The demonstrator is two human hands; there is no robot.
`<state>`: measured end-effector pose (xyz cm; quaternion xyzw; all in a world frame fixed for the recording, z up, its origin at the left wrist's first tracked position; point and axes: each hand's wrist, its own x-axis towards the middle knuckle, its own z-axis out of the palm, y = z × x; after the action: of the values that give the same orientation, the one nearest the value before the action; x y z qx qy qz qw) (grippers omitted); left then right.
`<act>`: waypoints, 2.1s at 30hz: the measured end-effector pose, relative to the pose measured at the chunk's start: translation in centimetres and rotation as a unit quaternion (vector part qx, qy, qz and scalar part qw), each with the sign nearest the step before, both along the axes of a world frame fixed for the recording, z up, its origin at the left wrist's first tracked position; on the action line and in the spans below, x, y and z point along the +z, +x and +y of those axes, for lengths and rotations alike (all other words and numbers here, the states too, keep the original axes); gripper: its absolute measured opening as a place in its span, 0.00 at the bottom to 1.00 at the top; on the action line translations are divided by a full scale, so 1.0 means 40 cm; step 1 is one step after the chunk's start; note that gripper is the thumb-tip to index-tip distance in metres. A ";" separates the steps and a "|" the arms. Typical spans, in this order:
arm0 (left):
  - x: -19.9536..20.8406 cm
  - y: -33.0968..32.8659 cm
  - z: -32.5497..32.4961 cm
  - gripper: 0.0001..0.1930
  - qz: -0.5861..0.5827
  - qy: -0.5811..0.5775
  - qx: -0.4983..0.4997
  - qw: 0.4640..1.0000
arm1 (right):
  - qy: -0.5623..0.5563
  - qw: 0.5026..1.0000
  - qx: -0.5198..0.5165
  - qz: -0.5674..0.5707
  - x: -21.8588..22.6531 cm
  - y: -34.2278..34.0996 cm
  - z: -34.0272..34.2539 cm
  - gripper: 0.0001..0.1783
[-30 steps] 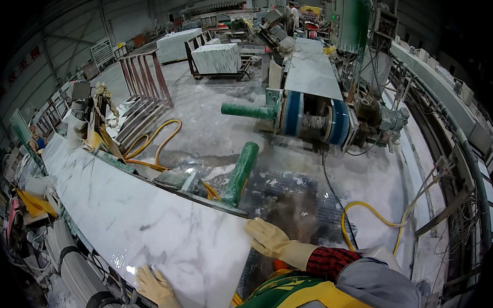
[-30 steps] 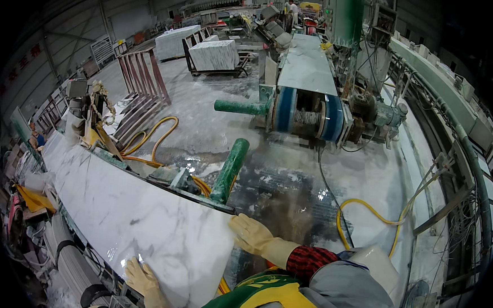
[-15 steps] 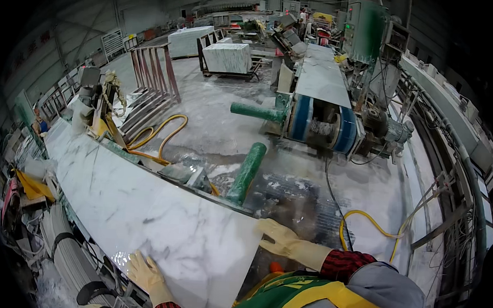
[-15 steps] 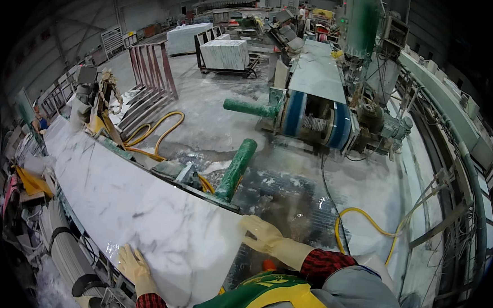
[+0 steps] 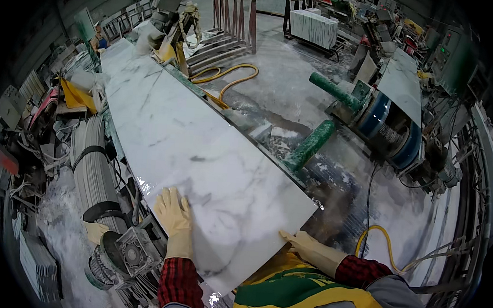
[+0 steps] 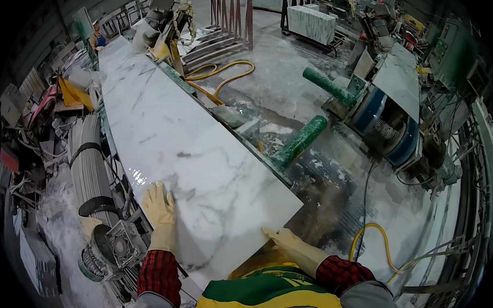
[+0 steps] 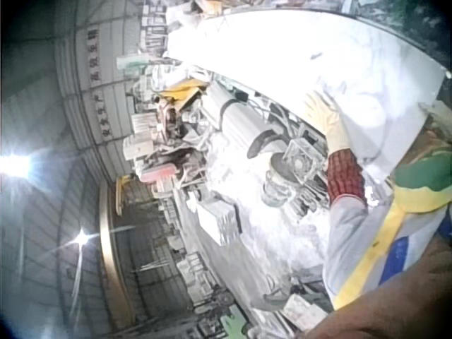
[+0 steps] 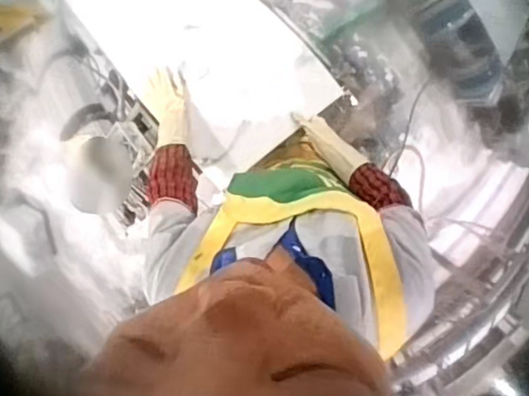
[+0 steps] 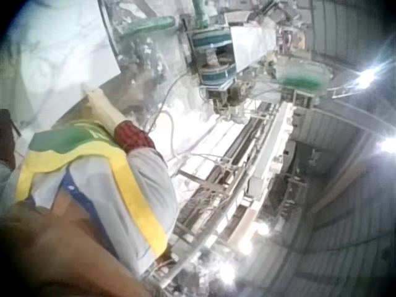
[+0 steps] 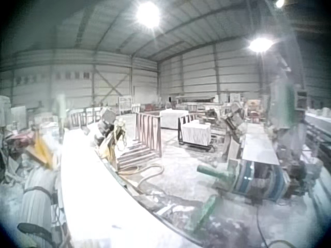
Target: The person repeatedly lifts large white stone slabs and places them onto a conveyor belt for polishing. They adjust their gloves mid-task and continue handling the slabs one at a time.
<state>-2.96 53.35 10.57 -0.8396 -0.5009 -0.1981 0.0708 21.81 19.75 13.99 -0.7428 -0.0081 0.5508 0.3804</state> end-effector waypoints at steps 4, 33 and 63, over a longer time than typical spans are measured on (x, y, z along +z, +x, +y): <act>0.071 0.042 0.086 0.31 0.017 0.010 -0.065 0.998 | 0.028 0.999 0.037 0.018 -0.252 0.063 -0.057 0.40; 0.496 0.253 -0.206 0.19 -0.373 -0.234 -0.089 0.894 | 0.156 0.900 0.235 -0.331 -0.292 0.413 -0.282 0.30; 0.032 1.897 -0.525 0.31 -0.155 -0.574 -0.184 0.783 | 0.035 0.789 -0.562 -0.248 -0.177 1.702 -0.831 0.27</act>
<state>72.92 32.34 11.87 -0.7593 -0.3622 -0.0110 -0.5405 89.91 -13.50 6.90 -0.7137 0.2972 0.0363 0.6333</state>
